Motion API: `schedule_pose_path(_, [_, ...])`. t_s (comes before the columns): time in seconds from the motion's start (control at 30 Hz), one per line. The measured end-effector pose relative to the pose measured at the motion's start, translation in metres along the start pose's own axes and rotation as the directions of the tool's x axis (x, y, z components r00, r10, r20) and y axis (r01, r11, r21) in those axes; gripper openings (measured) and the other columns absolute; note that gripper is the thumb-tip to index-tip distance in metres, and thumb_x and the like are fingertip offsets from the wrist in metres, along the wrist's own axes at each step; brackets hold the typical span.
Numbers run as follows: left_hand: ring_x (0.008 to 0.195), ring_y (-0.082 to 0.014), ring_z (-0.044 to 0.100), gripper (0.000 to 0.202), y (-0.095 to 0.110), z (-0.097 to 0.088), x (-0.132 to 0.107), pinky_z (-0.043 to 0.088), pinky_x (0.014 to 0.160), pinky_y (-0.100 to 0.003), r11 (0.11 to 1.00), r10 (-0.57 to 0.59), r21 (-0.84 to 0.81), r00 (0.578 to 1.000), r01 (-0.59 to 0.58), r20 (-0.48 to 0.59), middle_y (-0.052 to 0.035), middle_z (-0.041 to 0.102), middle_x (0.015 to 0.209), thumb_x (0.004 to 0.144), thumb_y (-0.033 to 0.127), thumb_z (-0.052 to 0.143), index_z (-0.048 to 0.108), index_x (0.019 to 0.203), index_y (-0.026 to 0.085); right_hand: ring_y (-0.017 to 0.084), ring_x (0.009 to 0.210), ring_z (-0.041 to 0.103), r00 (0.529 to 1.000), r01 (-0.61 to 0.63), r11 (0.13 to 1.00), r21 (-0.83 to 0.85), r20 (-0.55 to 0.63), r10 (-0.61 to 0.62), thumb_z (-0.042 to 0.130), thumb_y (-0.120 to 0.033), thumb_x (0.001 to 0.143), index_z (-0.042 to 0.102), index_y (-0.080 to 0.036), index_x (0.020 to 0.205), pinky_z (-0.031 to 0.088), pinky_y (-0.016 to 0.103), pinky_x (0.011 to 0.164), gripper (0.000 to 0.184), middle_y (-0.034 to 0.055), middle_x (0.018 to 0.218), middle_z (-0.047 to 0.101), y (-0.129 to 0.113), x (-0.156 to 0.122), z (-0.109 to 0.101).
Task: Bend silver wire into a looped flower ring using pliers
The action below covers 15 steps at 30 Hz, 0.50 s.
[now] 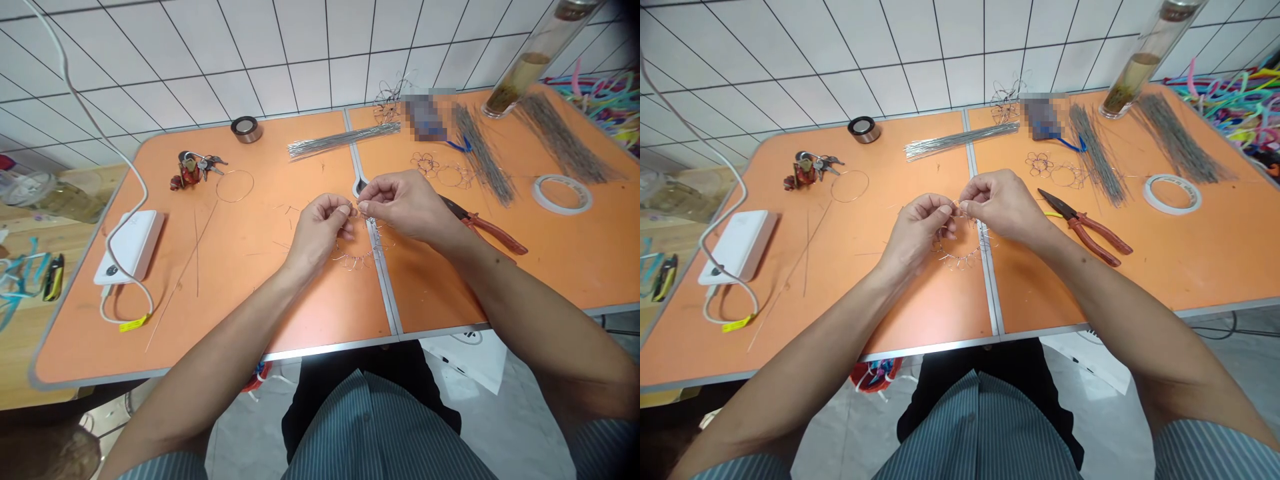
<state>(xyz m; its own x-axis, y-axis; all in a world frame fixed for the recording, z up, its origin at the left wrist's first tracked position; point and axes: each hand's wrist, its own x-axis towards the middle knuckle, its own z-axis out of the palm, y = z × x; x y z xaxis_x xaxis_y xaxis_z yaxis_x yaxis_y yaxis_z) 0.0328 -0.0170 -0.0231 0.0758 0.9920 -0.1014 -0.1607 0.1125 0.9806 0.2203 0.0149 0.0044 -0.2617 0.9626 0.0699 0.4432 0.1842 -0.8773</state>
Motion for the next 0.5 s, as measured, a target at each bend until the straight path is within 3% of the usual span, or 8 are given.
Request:
schedule_pose_path(0.17, [0.064,-0.0099,0.067,0.008,-0.0002,-0.0003,0.0012,0.057,0.061,-0.022,1.0,-0.003,-0.021,0.999,0.004,0.048,-0.0022,0.077,0.086,0.096,0.016,0.071,0.067,0.09,0.018,0.018,0.066,0.062,1.0,-0.005,1.0,-0.008,-0.006,0.005,0.081,-0.022,0.079,0.079,-0.019,0.079,0.042,0.033,0.06,0.004,0.0031,0.071,0.073,-0.0022,-0.001,-0.0002])
schedule_pose_path(0.5, [0.062,-0.0094,0.067,0.009,0.0023,-0.0046,0.0027,0.057,0.061,-0.021,0.998,-0.013,-0.056,1.0,0.014,0.018,-0.004,0.081,0.085,0.092,0.015,0.078,0.071,0.085,0.016,0.018,0.067,0.063,0.999,0.026,0.998,0.054,-0.028,-0.025,0.083,-0.025,0.082,0.081,-0.02,0.083,0.044,0.032,0.061,0.006,0.0027,0.073,0.075,0.0052,0.0002,0.0048])
